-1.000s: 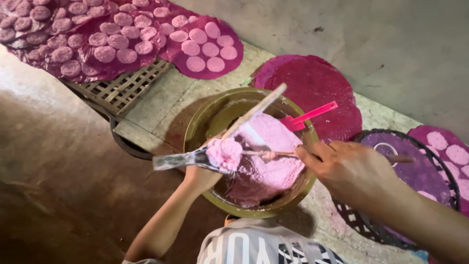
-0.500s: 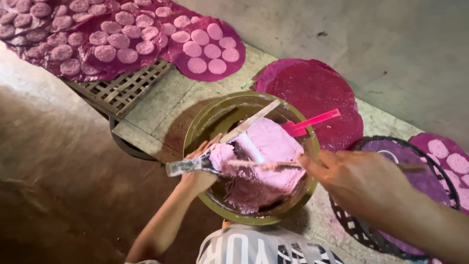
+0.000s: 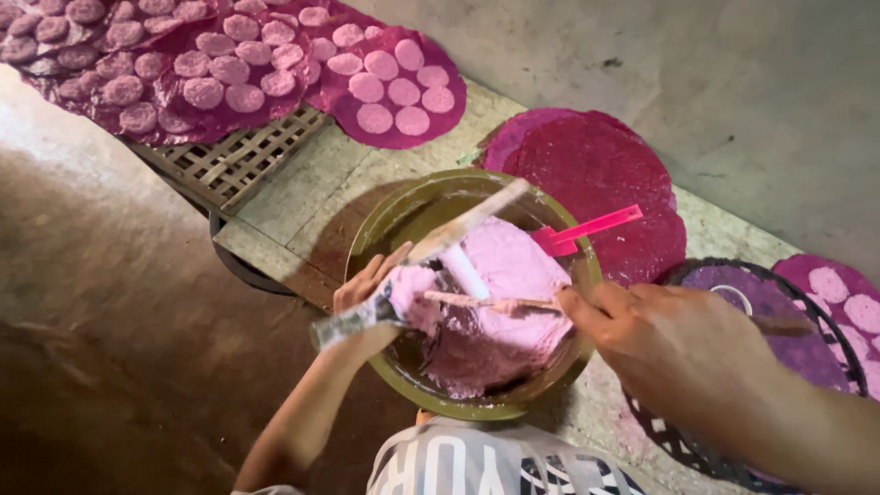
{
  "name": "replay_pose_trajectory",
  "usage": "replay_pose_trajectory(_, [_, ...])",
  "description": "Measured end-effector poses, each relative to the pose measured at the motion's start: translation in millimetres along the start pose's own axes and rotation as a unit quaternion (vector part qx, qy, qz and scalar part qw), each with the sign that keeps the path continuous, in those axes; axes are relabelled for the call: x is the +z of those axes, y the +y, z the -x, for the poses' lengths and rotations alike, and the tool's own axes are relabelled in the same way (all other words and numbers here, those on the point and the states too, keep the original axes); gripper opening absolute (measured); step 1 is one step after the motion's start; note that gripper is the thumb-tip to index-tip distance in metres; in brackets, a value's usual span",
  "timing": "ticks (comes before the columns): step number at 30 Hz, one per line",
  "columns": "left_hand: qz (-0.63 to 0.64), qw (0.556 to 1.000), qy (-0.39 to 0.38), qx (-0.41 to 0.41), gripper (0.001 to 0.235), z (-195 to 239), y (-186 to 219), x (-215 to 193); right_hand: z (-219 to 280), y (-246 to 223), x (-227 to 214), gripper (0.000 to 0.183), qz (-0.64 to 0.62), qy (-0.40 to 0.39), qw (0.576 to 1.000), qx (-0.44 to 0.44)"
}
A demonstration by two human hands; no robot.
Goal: The person scoops pink dough from a large bowl using a metal scoop and a spatula. They press the dough into a circular mold on a perforated tray to form small round portions, then transfer the filled tray to a stack of similar trays.
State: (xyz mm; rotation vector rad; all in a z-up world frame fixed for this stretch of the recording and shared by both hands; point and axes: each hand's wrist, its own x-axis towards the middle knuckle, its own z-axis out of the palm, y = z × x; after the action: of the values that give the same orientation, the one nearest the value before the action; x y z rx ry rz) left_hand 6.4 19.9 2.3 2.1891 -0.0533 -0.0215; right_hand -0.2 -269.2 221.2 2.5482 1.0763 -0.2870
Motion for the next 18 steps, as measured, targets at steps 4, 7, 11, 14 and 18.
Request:
replay_pose_trajectory(4, [-0.112, 0.981, 0.074, 0.141, 0.072, 2, 1, 8, -42, -29, 25, 0.056, 0.094, 0.019, 0.995, -0.041])
replay_pose_trajectory(7, [-0.12, 0.944, 0.131, 0.278, 0.08, -1, 9, 18, -67, -57, 42, 0.048, 0.115, 0.012, 0.991, -0.073])
replay_pose_trajectory(11, [-0.225, 0.94, 0.138, 0.218, 0.059, 4, 13, 16, -44, -47, 25, 0.045, -0.014, 0.036, 0.997, -0.065])
replay_pose_trajectory(14, [-0.202, 0.962, 0.146, 0.11, 0.039, 1, 15, -2, -8, -14, 5, 0.046, -0.041, -0.003, 0.998, 0.053])
replay_pose_trajectory(18, [-0.195, 0.935, 0.235, 0.183, 0.07, 6, 20, -25, -2, 9, -2, 0.055, -0.058, 0.104, 0.992, 0.031])
